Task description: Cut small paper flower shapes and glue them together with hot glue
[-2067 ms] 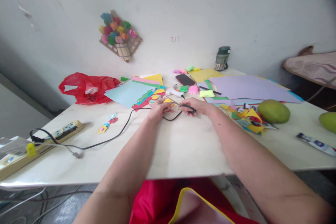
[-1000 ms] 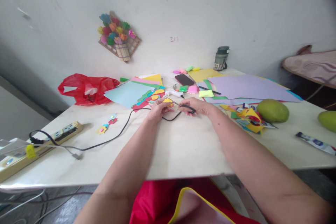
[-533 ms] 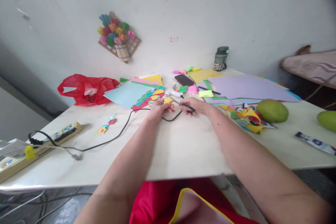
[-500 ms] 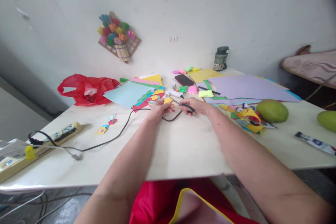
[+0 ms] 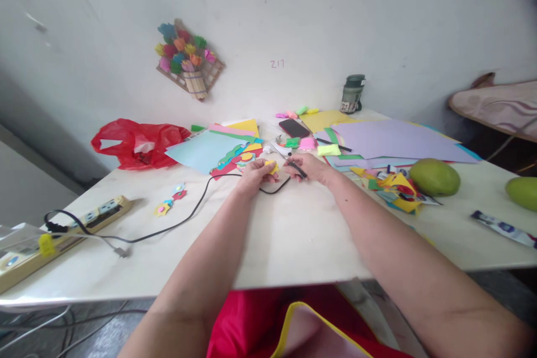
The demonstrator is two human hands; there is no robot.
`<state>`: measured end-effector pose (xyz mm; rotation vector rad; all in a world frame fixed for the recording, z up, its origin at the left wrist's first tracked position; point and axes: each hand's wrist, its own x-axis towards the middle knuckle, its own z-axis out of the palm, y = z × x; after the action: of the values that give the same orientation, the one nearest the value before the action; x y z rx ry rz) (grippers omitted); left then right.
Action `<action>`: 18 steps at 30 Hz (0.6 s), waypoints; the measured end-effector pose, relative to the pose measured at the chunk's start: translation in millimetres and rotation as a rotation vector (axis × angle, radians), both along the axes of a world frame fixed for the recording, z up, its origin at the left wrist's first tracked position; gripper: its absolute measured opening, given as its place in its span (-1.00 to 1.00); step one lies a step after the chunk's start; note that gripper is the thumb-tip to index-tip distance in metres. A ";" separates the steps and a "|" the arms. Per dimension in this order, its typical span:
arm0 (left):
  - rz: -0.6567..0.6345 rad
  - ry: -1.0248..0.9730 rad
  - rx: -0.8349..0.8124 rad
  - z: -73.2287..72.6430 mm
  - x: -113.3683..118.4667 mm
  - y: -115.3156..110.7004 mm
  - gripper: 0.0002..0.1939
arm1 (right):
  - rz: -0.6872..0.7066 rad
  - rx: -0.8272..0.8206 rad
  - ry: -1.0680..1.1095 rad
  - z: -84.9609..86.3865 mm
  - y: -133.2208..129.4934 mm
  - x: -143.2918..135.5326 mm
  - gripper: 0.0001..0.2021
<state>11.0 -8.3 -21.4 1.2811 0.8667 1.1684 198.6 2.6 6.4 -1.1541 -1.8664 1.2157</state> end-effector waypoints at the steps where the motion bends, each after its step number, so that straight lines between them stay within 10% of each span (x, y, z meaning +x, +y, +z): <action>1: 0.007 0.008 0.002 -0.1 0.4 0.2 -0.64 | -0.002 -0.002 0.020 -0.5 0.1 -0.7 -0.71; 18: -0.049 0.006 0.036 5.7 8.3 -3.9 -0.39 | -0.127 -0.025 0.431 -1.8 -0.2 -10.8 -0.63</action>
<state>19.3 -12.2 -15.6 1.3285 0.8176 1.1469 187.9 2.4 4.6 -0.9187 -1.4393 1.2976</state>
